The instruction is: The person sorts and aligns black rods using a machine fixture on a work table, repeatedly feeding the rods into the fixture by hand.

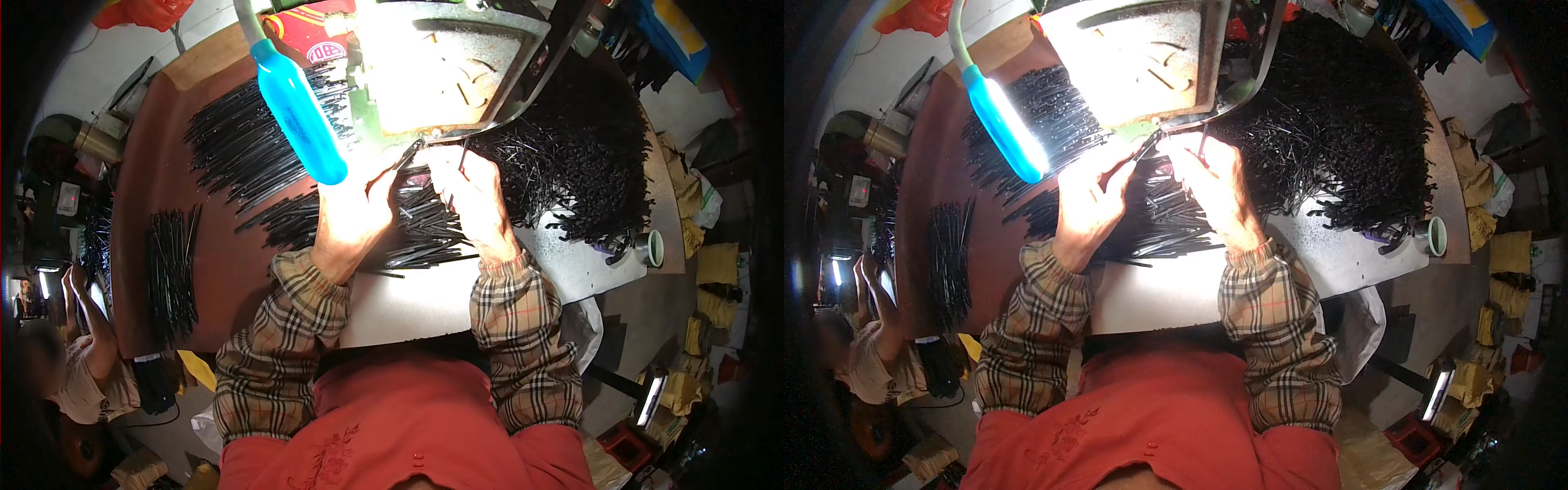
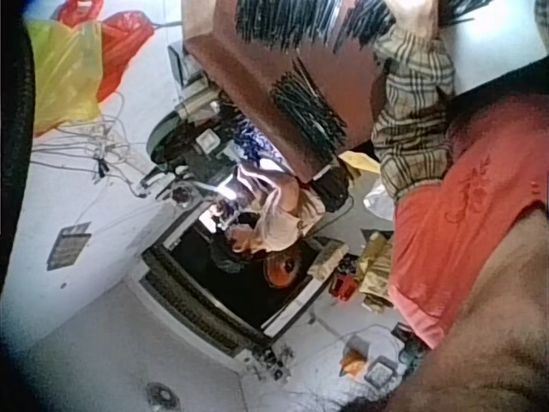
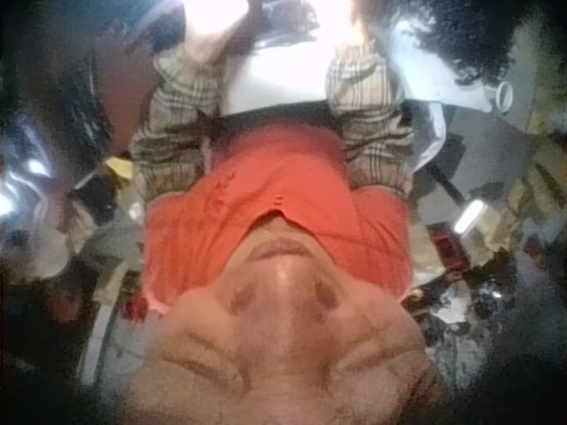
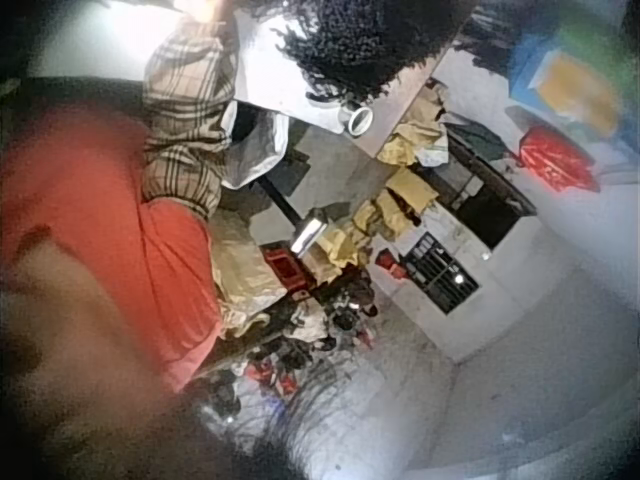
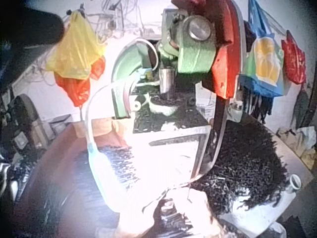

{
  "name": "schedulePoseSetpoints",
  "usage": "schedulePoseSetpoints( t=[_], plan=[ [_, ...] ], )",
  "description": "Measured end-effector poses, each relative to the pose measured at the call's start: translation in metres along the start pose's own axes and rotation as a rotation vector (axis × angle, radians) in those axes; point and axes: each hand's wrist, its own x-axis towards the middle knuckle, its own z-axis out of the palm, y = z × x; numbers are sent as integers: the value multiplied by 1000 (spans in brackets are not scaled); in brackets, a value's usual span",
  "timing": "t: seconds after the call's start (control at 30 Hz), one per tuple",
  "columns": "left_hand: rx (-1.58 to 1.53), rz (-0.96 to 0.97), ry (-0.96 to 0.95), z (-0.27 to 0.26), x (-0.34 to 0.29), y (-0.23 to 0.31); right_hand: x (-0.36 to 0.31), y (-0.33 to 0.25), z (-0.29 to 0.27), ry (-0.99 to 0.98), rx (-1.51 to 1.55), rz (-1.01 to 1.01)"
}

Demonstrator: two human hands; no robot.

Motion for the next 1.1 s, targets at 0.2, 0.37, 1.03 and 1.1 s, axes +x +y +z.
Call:
schedulePoseSetpoints(
  t=[0.2, 0.37, 1.03, 1.1],
  plan=[
    [-86, 73, 32, 4, -6, -1, 1, -2, 0, -31, -9, -17],
    [-146, -80, -118, -1, -10, -4, 1, 4, -4, -28, 108, 56],
    [-150, 87, 148, 9, -6, 1, 0, 0, 2, -3, 188, 73],
    [12, 116, 123, 3, -5, 1, 0, 0, 3, 0, 211, 79]
  ],
)
